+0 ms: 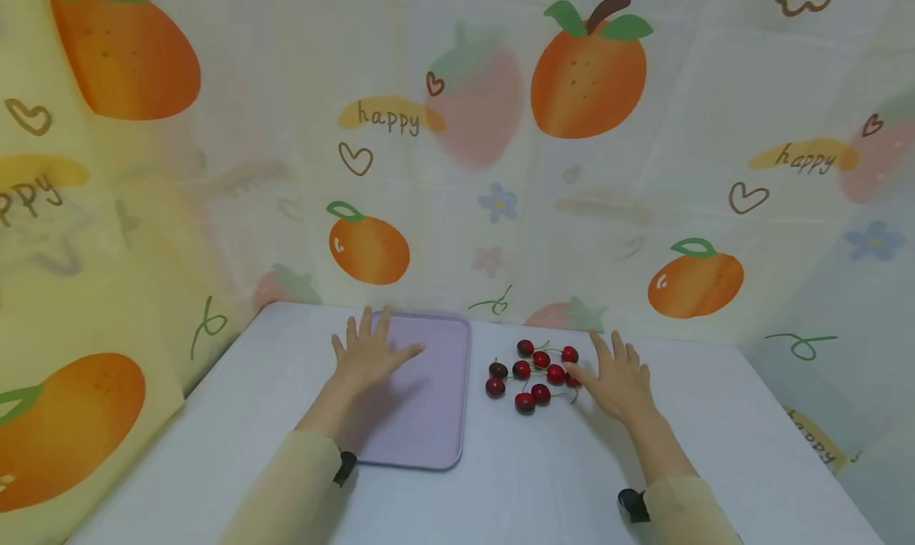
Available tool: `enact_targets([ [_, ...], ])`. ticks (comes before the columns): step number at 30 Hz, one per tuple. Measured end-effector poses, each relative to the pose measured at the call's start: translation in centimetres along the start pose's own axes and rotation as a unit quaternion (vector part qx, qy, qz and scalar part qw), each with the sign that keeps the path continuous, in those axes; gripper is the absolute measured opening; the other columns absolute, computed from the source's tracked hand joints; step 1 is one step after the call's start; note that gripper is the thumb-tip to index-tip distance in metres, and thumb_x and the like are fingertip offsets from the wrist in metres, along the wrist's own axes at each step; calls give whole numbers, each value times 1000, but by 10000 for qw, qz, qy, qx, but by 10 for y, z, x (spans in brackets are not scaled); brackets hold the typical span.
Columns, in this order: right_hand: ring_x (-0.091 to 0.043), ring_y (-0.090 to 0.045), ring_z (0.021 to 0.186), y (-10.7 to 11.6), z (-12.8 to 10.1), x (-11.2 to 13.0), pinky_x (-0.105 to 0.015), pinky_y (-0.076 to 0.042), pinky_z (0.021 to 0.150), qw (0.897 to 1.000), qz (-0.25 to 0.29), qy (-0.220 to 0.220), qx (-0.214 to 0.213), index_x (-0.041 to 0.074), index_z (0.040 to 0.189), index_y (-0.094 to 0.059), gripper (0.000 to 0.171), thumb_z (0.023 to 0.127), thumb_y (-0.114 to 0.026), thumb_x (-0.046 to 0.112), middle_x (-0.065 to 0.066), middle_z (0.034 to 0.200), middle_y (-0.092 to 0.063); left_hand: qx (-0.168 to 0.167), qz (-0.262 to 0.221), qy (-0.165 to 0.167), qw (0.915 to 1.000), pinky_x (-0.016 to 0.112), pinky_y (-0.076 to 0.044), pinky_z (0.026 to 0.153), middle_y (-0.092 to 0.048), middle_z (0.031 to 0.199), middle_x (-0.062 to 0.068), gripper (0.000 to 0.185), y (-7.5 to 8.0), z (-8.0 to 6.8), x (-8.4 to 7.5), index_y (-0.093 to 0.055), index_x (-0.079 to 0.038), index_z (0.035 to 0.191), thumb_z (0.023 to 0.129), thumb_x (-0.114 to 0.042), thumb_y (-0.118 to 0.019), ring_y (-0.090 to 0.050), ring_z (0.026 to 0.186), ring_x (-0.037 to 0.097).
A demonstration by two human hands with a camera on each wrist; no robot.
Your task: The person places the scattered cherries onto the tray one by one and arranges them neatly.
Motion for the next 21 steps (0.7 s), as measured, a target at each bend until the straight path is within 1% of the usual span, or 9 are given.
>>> enact_targets([
  [2,-59,-28,138,0,0,-2,-77,-27,104,9996,267,-64,-10,5,154,-27,86,95,-43,65,-33,158,-23,-43,-635,221,9977,76,-8,113,-9,164,28,103,12,0,17,-5,-13,160,88,-74,-45,-8,147,57],
  [3,-59,-31,137,0,0,-4,-76,-29,104,9990,426,-110,-7,3,153,-28,84,96,-44,62,-34,156,-26,-45,-1015,303,9944,75,-12,113,-11,163,30,102,17,0,27,-2,-11,160,89,-73,-43,-11,147,58],
  [5,-58,-35,134,-1,-1,-6,-72,-32,105,9966,803,-188,-10,-2,150,-31,79,98,-47,55,-35,152,-32,29,-1810,453,9824,74,-18,113,-15,161,32,101,26,0,44,1,-9,159,92,-72,-40,-16,146,58],
  [7,-56,-40,132,-4,0,-9,-67,-34,107,9928,1169,-264,13,-5,147,-36,72,99,-50,46,-35,148,-39,186,-2658,525,9624,71,-20,114,-14,162,31,99,32,0,60,3,-8,159,94,-70,-38,-17,146,55],
  [10,-51,-50,127,-9,1,-11,-60,-41,106,9854,1658,-386,29,-6,141,-44,60,98,-55,34,-35,142,-47,505,-3575,552,9309,65,-24,117,-16,162,29,95,35,2,77,1,-7,159,96,-66,-38,-23,146,51],
  [13,-47,-57,121,-14,2,-11,-56,-47,100,9783,1988,-576,123,-4,136,-51,51,96,-57,28,-33,139,-52,839,-4214,526,9015,57,-29,119,-20,161,28,88,31,7,90,-5,-5,159,99,-59,-41,-29,144,47],
  [16,-47,-56,123,-19,2,-9,-56,-46,101,9727,2171,-766,295,-4,134,-53,49,95,-57,25,-32,137,-54,1166,-4593,484,8793,51,-31,119,-21,161,29,78,25,13,100,-10,-3,158,102,-48,-42,-31,145,46],
  [18,-47,-53,124,-21,3,-8,-57,-45,103,9697,2250,-863,408,-5,134,-53,49,95,-57,24,-32,137,-54,1331,-4618,422,8759,47,-35,117,-22,161,28,71,20,16,105,-12,-1,157,104,-39,-41,-34,144,44],
  [21,-47,-51,124,-24,3,-8,-57,-44,103,9656,2351,-983,509,-6,133,-53,49,94,-57,23,-32,136,-54,1511,-4533,330,8779,37,-45,108,-26,160,27,64,14,20,113,-16,0,157,105,-28,-42,-50,134,36],
])
Point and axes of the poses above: each hand's wrist, its own z-axis towards the middle knuckle, its own y-axis out of the back of the hand, x = y × z, the point moved 6 cm from there along z, towards the middle knuckle
